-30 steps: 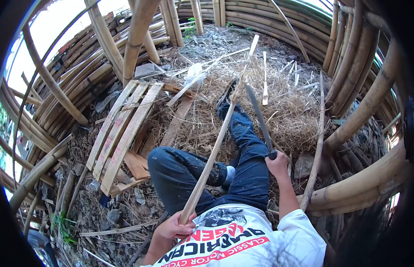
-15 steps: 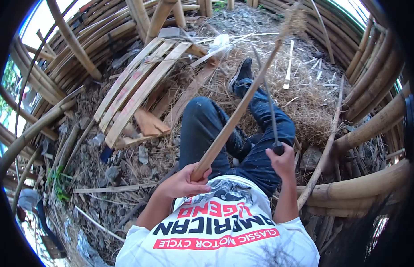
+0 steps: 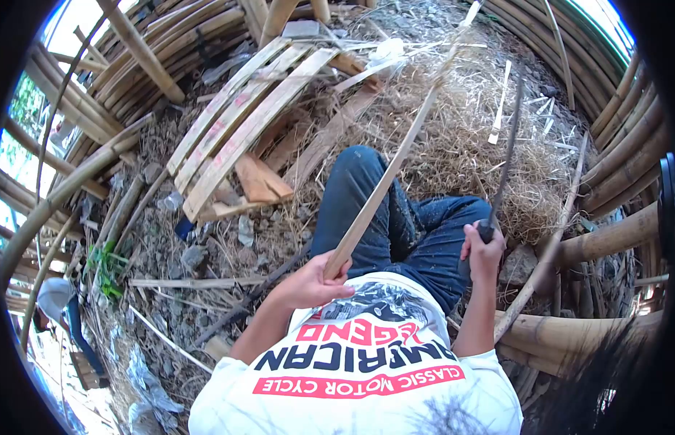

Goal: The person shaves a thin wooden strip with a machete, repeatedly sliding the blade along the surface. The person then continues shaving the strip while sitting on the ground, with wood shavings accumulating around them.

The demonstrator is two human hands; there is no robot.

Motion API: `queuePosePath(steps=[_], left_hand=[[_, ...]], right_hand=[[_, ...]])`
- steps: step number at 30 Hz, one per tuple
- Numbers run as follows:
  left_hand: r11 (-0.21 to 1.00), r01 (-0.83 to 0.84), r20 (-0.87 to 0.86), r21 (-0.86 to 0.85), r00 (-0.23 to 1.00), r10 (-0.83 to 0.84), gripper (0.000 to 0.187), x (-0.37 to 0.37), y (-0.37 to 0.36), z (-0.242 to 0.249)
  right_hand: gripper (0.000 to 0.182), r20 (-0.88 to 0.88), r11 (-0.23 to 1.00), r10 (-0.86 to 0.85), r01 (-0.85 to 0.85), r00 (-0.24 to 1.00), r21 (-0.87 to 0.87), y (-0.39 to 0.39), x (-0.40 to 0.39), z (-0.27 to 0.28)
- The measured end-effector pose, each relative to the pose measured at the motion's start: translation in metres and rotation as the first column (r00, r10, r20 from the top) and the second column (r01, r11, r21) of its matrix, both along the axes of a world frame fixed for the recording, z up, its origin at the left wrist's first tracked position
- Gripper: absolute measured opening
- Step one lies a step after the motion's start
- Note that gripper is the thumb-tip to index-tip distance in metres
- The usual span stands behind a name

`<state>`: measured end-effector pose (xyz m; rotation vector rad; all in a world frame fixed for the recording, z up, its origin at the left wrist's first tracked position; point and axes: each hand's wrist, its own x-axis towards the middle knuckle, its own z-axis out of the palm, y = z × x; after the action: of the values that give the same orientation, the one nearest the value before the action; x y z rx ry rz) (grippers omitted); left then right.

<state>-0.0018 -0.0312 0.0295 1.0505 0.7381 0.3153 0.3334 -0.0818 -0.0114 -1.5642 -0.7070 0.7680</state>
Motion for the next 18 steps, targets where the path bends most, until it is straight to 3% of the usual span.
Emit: queuePosePath(steps=[3, 7, 12, 16, 18], left_hand=[[0.999, 0.024, -0.049, 0.044, 0.999, -0.022, 0.035, 0.005, 0.013, -0.005], [0.980, 0.077, 0.057, -0.185, 0.996, -0.068, 0.035, 0.003, 0.035, -0.014], [0.930, 0.142, 0.003, -0.338, 0.989, -0.150, 0.034, -0.014, 0.062, -0.030], [0.953, 0.131, -0.173, -0.273, 0.968, -0.183, 0.032, -0.014, 0.068, -0.045], [0.955, 0.121, -0.171, -0.272, 0.970, -0.172, 0.032, -0.009, 0.070, -0.046]], right_hand=[[0.016, 0.013, 0.988, 0.011, -0.009, 1.000, -0.153, 0.019, 0.001, -0.015], [0.019, -0.254, 0.922, 0.094, -0.181, 0.963, -0.343, 0.023, -0.012, -0.050], [0.020, -0.380, 0.900, 0.072, -0.224, 0.922, -0.373, 0.027, -0.028, -0.076], [0.021, -0.297, 0.901, 0.096, -0.210, 0.950, -0.379, 0.035, -0.015, -0.065], [0.020, -0.292, 0.911, 0.093, -0.199, 0.952, -0.362, 0.038, -0.011, -0.064]])
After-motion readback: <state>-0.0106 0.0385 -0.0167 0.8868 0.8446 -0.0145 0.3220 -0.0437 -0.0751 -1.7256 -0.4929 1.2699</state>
